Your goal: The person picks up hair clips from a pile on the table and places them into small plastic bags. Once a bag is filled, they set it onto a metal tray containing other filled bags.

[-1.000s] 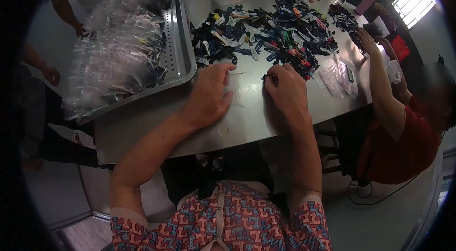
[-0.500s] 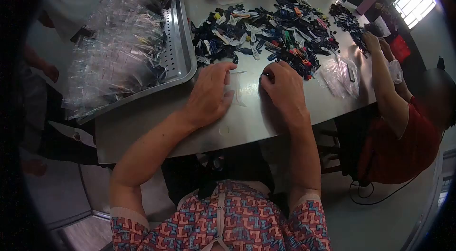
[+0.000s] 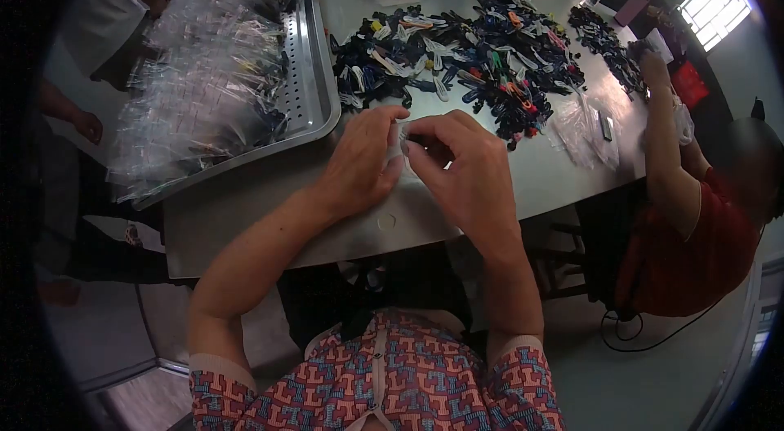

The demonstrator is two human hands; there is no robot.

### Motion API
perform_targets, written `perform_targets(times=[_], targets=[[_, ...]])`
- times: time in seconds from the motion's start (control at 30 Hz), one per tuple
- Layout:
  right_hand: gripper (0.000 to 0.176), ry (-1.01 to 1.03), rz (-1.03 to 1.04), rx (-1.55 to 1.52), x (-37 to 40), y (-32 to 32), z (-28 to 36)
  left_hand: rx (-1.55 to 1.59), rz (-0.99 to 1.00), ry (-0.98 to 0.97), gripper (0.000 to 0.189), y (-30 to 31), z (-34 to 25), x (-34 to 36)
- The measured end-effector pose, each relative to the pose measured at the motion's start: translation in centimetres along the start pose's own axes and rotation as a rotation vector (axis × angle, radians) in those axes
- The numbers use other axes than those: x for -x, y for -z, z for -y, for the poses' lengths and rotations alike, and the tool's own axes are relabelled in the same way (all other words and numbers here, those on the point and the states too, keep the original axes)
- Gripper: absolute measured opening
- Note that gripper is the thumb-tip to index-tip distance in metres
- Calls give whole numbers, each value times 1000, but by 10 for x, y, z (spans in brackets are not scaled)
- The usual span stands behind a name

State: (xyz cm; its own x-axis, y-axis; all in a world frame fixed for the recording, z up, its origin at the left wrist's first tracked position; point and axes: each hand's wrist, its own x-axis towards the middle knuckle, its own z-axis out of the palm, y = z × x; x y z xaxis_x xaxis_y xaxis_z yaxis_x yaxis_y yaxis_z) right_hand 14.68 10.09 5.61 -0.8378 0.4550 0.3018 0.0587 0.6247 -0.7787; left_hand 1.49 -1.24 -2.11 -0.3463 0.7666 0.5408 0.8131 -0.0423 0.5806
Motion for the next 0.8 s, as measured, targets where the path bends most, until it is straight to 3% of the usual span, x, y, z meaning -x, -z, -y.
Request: perform_targets(times=[0.27, 0.37, 0.43, 0.47, 0.53, 0.67, 0.8], targets=[[28, -24, 56, -129, 3, -4, -9, 14, -47, -34, 58, -8, 9, 2], [24, -36, 67, -138, 0, 4, -10, 39, -29, -27, 59, -1, 5, 1], [20, -28, -20, -118, -10, 14, -25, 56, 134, 178, 59, 5, -1, -3], [15, -82, -56, -101, -20, 21, -28, 54, 133, 178, 59, 5, -1, -2], [14, -72, -45, -42, -47, 31, -48, 107, 40, 128, 59, 3, 0, -1], [21, -20, 9, 205, -92, 34, -96, 134, 35, 152, 60, 3, 3, -1], [25, 36, 72, 483, -88, 9, -105, 120, 40, 163, 61, 4, 5, -2]])
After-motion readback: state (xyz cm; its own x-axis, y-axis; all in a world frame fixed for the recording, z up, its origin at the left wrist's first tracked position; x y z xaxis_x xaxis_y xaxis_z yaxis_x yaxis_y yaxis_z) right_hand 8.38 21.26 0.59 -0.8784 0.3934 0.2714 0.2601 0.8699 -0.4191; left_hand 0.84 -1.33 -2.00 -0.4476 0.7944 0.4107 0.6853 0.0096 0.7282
